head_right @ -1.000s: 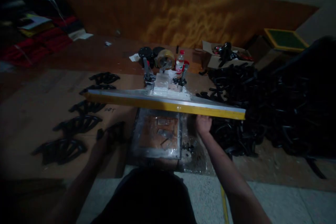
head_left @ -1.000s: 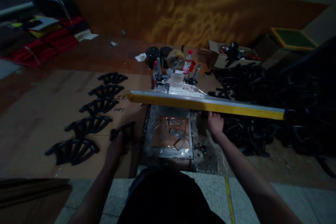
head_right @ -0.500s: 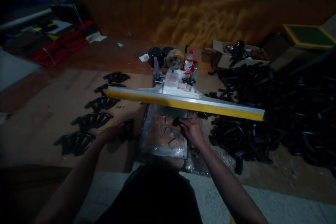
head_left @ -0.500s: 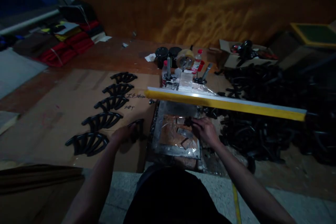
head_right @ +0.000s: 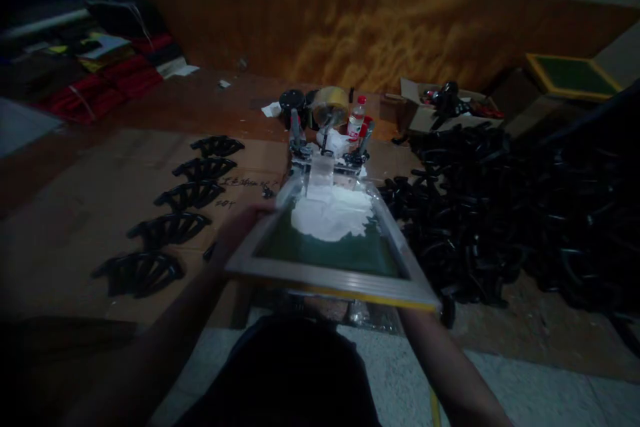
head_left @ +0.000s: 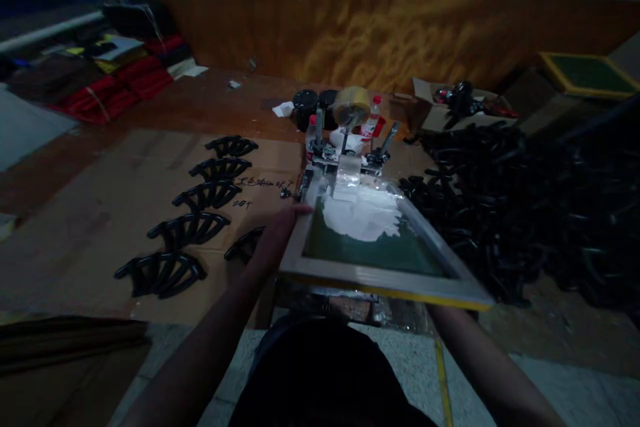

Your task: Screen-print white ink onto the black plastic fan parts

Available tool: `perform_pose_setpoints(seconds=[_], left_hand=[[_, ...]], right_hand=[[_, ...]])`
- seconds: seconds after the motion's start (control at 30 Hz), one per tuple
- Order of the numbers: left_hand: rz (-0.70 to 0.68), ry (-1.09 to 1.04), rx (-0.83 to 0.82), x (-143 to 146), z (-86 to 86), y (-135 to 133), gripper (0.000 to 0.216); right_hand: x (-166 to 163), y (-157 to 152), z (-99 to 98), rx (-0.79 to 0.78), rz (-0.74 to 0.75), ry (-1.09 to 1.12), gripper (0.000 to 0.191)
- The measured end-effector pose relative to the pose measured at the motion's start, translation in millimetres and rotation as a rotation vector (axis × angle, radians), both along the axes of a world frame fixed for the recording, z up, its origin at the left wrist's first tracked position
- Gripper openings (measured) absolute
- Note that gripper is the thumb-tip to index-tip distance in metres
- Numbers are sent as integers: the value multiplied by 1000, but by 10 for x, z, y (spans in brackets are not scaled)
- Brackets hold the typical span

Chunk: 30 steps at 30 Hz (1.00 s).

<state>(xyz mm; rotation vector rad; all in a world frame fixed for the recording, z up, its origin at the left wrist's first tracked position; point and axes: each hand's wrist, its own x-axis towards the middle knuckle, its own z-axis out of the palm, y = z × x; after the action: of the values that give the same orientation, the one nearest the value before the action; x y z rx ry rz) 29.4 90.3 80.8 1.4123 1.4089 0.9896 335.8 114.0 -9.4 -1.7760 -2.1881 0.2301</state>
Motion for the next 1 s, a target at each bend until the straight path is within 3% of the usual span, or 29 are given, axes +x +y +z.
perform_pose_setpoints(seconds=[0.07, 0.13, 0.23, 0.3, 0.37, 0.43, 0.5, 0.63, 0.73, 0.83, 0.9, 1.0], left_hand=[[-14, 11, -96, -66, -266, -163, 47], [-1, -16, -225, -75, -572, -253, 55], [8, -32, -336, -37, -1012, -263, 75], [-4, -4, -328, -24, -1222, -232, 77], [-21, 26, -294, -34, -1339, -206, 75], [-39, 36, -295, -56, -1381, -195, 73], [-42, 24, -327, -73, -1380, -197, 71], [-20, 21, -378, -71, -1358, -206, 70], [-11, 22, -405, -52, -1345, -206, 68], [-1, -24, -397, -39, -1314, -210, 67], [4, -54, -394, -31, -1284, -217, 68], [23, -39, -384, -15, -1239, -227, 66]], right_hand=[[209, 139, 69, 89, -122, 18, 39], [238, 298, 153, 210, -187, 64, 33], [-67, 517, 335, 306, -78, 74, 49], [-378, 612, 469, 247, 43, -12, 59], [-641, 633, 557, 104, 130, -118, 49], [-786, 556, 561, -84, 198, -204, 30], [-796, 391, 490, -205, 267, -240, 23], [-581, 69, 362, -220, 580, -172, 30], [-493, 61, 389, -231, 777, -108, 29], [-552, 114, 362, -160, 672, -92, 16], [-594, 50, 255, -37, 586, -80, 17], [-572, -160, 77, 89, 652, -49, 27]])
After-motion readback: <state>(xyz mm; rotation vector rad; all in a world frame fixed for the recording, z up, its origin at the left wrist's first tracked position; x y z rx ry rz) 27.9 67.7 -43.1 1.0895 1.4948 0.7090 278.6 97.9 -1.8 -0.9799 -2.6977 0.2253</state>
